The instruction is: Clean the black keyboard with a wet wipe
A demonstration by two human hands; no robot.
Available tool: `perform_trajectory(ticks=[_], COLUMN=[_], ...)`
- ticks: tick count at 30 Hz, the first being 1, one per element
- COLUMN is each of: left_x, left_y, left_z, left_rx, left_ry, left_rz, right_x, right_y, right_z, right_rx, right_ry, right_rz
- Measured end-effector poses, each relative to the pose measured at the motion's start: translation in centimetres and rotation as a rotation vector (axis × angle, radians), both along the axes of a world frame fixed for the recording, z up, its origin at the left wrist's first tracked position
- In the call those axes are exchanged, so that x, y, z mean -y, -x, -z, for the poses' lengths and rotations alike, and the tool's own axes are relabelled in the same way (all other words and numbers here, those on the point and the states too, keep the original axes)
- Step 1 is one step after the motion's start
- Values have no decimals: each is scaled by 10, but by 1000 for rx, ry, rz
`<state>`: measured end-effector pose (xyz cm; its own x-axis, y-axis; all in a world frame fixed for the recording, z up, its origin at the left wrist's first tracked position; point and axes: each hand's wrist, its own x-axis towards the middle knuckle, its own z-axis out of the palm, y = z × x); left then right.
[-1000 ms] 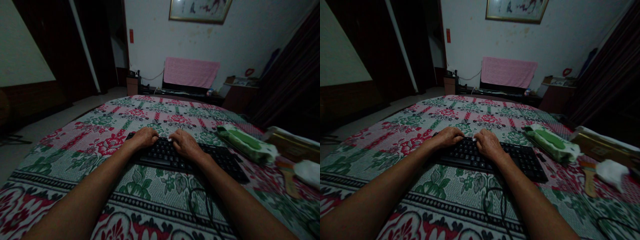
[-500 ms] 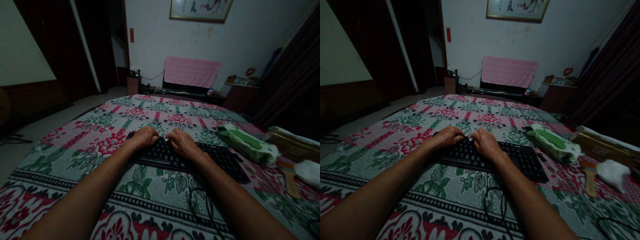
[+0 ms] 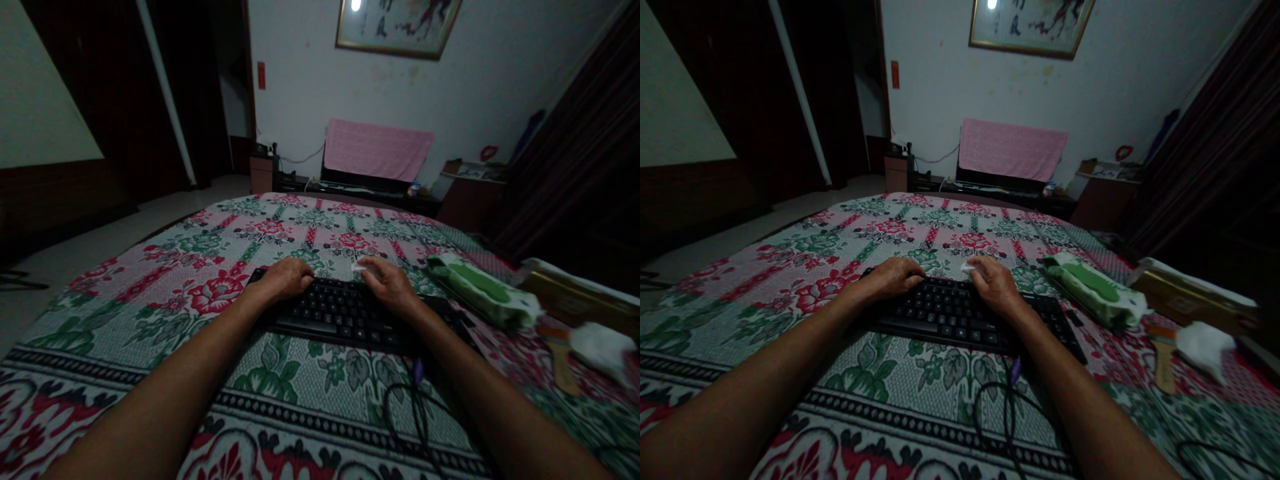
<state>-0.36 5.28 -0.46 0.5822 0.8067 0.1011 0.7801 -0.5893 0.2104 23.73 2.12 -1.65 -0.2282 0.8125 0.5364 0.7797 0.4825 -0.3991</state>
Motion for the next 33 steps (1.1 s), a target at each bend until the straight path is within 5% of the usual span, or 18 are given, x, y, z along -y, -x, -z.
perform_trajectory(ticks=[4, 15, 33], left_x=[1, -2, 0], left_y=[1, 0, 0], left_z=[0, 3, 1], left_rx=[8, -5, -4], left_ry=[-4, -24, -8], left_rz=[6, 3, -13], right_x=[1, 16, 10], right_y=[3, 25, 3], right_z=[7, -9, -4], right_rx=[125, 568, 354], right_ry=[-9, 23, 21], right_rz=[-39, 11, 48])
